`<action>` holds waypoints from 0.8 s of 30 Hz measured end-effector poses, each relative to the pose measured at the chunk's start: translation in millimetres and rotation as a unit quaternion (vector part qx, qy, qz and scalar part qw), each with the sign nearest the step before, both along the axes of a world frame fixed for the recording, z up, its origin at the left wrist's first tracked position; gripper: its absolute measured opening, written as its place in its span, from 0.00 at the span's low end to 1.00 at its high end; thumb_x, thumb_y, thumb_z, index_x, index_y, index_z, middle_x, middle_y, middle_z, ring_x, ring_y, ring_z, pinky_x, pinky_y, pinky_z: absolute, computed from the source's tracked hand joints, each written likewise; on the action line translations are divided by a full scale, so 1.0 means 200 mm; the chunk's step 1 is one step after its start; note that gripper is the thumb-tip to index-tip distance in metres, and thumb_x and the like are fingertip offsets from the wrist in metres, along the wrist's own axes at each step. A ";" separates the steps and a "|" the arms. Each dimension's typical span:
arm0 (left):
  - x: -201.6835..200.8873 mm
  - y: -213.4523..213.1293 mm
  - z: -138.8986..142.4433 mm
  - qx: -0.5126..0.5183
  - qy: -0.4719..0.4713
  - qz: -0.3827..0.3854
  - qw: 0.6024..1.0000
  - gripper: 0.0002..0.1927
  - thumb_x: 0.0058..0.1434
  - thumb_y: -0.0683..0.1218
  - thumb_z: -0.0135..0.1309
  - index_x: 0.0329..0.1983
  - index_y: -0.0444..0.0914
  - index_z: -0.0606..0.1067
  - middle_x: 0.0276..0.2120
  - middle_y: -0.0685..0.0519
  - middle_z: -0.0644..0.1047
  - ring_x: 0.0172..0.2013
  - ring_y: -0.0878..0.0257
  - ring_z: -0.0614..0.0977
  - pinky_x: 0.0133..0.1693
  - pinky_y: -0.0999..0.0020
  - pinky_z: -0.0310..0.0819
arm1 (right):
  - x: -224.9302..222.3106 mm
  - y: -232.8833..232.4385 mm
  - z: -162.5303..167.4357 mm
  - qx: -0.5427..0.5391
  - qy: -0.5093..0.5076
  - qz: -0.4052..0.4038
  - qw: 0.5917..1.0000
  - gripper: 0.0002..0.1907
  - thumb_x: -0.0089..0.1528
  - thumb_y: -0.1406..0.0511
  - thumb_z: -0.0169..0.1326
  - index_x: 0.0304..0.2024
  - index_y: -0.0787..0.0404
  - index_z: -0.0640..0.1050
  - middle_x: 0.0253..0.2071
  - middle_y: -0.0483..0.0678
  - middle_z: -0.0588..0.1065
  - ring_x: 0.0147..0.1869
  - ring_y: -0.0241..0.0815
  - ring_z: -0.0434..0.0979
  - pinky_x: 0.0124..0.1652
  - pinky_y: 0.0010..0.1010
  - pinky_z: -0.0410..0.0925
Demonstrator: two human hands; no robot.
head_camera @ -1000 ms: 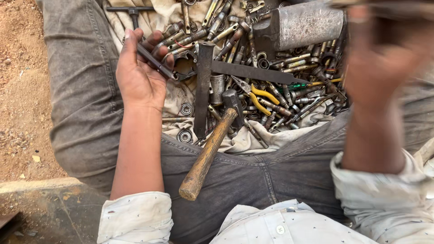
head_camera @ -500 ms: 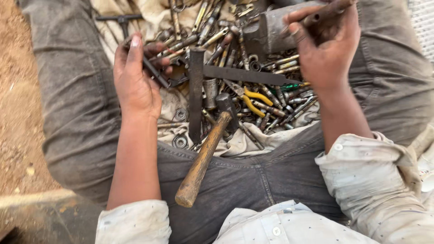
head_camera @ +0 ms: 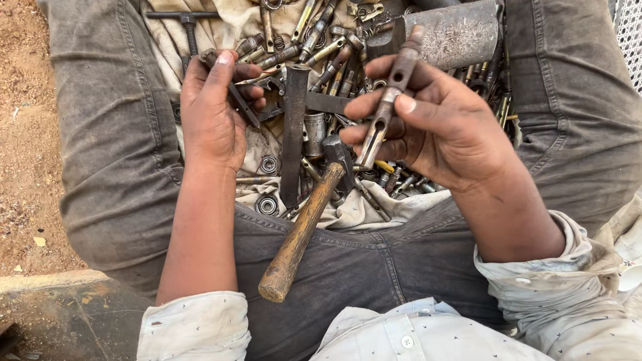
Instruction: The person sits on the ground with a pile of scrap metal parts on a cloth and disassembles used shock absorber assemblies. They use a hammer and punch to drive out internal cartridges, pull components apart with pliers, and separate metal sleeves and bearing parts by hand.
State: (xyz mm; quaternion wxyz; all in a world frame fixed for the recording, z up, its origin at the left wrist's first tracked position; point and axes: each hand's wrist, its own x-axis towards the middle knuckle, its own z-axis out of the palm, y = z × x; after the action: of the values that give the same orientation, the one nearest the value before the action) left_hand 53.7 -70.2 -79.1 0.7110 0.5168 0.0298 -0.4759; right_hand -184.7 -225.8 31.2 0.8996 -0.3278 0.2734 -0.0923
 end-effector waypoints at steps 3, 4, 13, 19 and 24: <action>-0.01 0.00 0.01 -0.014 0.009 -0.007 1.000 0.08 0.72 0.48 0.54 0.46 0.40 0.72 0.36 0.50 0.81 0.31 0.64 0.82 0.35 0.66 0.81 | -0.02 0.02 -0.04 -0.015 0.010 0.011 1.000 0.21 0.74 0.68 0.50 0.68 0.68 0.64 0.54 0.64 0.78 0.57 0.59 0.82 0.48 0.41 0.79; -0.01 0.00 0.01 -0.020 0.009 -0.007 1.000 0.08 0.72 0.48 0.54 0.46 0.40 0.72 0.36 0.50 0.81 0.32 0.64 0.82 0.36 0.65 0.81 | -0.02 0.02 -0.05 -0.022 0.015 0.015 1.000 0.21 0.74 0.68 0.50 0.68 0.68 0.64 0.54 0.64 0.77 0.57 0.59 0.82 0.47 0.40 0.79; -0.03 0.00 -0.04 -0.003 -0.156 -0.174 0.972 0.09 0.75 0.48 0.55 0.49 0.39 0.71 0.38 0.52 0.81 0.33 0.70 0.79 0.36 0.75 0.74 | 0.05 0.04 -0.05 -0.019 0.048 0.069 0.996 0.24 0.71 0.66 0.50 0.68 0.65 0.66 0.54 0.60 0.78 0.58 0.55 0.82 0.52 0.45 0.78; -0.01 0.02 0.00 -0.047 0.000 -0.090 0.995 0.11 0.74 0.50 0.51 0.46 0.37 0.74 0.33 0.48 0.82 0.26 0.67 0.79 0.31 0.71 0.74 | 0.03 0.06 -0.13 -0.004 0.069 0.051 0.996 0.19 0.70 0.67 0.51 0.62 0.64 0.68 0.54 0.60 0.78 0.59 0.56 0.82 0.52 0.45 0.78; 0.00 0.03 0.03 -0.046 0.017 -0.072 0.996 0.11 0.74 0.51 0.50 0.46 0.38 0.74 0.34 0.48 0.82 0.28 0.66 0.81 0.32 0.71 0.76 | 0.06 0.10 -0.24 0.017 0.105 0.040 0.993 0.13 0.70 0.66 0.53 0.54 0.65 0.70 0.43 0.55 0.78 0.46 0.48 0.83 0.45 0.40 0.78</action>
State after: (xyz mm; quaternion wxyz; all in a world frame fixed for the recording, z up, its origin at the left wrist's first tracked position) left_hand 54.2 -64.2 -72.8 0.6970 0.4766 -0.0175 -0.5355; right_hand -172.3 -206.3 -15.9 0.8743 -0.3306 0.3550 -0.0167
